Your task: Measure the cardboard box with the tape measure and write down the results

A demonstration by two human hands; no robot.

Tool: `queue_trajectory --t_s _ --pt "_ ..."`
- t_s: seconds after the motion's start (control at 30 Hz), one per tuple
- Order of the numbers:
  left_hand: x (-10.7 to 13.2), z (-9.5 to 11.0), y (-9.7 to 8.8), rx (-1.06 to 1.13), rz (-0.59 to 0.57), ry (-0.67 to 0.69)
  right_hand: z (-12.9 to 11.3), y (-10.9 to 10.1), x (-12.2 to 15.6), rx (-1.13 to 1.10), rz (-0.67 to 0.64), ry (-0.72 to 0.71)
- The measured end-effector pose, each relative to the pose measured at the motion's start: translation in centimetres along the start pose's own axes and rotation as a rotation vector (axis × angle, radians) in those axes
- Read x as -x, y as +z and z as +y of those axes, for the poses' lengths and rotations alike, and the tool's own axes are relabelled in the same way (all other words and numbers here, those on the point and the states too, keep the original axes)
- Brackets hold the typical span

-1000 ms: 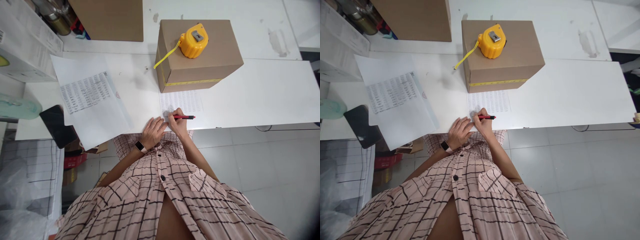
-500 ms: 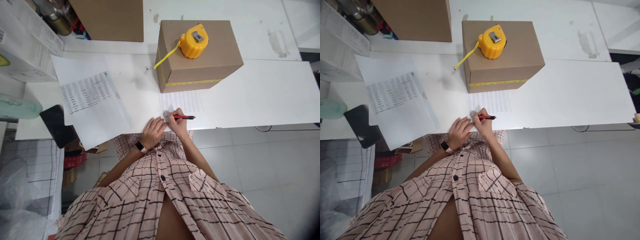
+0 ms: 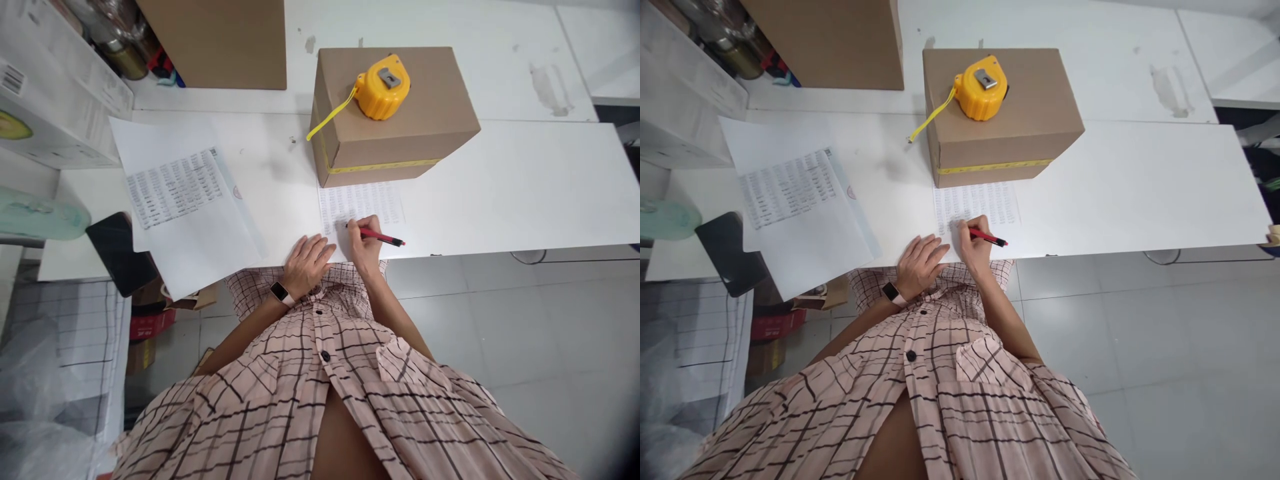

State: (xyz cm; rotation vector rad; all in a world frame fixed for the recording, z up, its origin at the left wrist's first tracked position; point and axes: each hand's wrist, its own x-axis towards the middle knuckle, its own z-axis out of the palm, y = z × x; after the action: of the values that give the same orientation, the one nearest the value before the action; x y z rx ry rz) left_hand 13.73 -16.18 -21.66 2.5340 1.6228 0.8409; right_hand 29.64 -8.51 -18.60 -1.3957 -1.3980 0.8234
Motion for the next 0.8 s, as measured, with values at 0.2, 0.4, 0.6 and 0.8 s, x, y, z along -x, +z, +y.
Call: queue_trajectory --t_s 0.2,0.4,0.6,0.8 --pt "-0.2 -0.1 -0.3 0.021 -0.035 -0.025 3.3 -7.2 -4.0 0.34 0.154 -0.141" --pt "0.3 0.2 -1.5 0.017 -0.01 0.043 7.9 -14.1 -7.7 0.843 0.042 -0.223" --pt "-5.2 0.5 -5.2 0.086 0.25 -0.007 8.7 -13.6 -8.3 0.826 0.137 -0.172" --pt "-19.8 -1.6 -8.4 0.003 0.512 0.028 9.5 -13.3 -8.8 0.732 0.228 -0.174"
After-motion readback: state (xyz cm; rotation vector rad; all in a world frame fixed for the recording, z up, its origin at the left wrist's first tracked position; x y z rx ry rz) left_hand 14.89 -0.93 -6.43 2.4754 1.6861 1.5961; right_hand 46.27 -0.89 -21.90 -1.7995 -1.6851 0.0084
